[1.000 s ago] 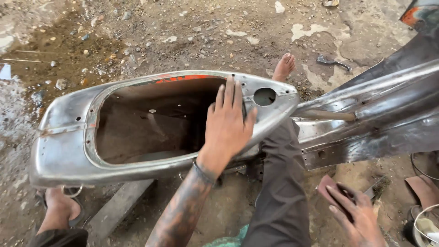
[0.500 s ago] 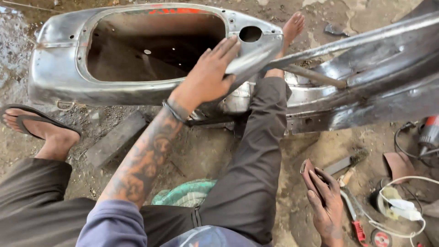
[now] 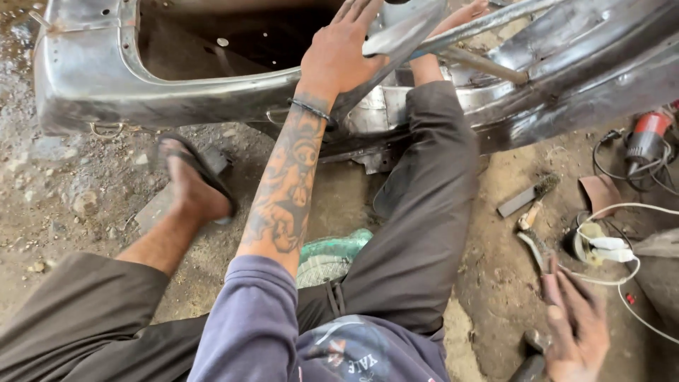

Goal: Manually sanding the metal body of a motorcycle using sandpaper to prepare it for further work.

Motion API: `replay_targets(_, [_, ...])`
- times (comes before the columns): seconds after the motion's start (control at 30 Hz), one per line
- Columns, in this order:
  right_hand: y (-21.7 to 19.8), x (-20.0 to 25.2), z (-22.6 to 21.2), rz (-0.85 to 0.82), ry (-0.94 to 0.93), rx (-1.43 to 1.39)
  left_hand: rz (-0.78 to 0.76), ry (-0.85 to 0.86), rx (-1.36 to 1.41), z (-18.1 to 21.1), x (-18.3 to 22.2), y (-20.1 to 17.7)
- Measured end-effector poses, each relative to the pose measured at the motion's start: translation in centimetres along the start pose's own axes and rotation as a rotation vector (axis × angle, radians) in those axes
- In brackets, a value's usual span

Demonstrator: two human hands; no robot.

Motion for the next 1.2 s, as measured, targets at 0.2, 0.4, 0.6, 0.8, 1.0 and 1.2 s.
replay_targets(0.2, [-4.0, 2.0, 0.2, 0.126, -0.221, 0.142, -0.098, -0.179, 0.209, -0.6, 0.1, -1.1])
replay_targets(0.4, [19.2, -21.9, -9.0, 0.049, 0.175, -0.336, -0.164, -0.187, 0.156, -0.4, -0.2, -1.4])
replay_targets(0.6, [34.1, -23.4, -1.1, 0.098, 0.477, -0.840, -0.229, -0.331, 0.196, -2.6, -0.5, 0.5])
replay_targets(0.8, [28.3, -5.5, -9.6, -0.266, 0.902, -0.270, -0.138, -0.325, 0.379, -2.8, -0.8, 0.3])
replay_targets(1.0, [30.5, -8.4, 1.7, -0.490, 0.688, -0.151, -0.212, -0.322, 0.398, -0.9, 0.2, -2.9])
replay_targets(1.2, [12.7, -27.6, -5.4, -0.487, -0.066, -0.147, -0.169, 0.017, 0.087, -1.7, 0.1, 4.1])
Point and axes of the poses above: each hand's wrist, its own x-axis away from the middle knuckle, its own y-axis out of the palm, z = x × y, the point moved 9 cm from there along -x, towards the middle knuckle, and after that the axes turned 1 degree about y, right-handed, at the moved point
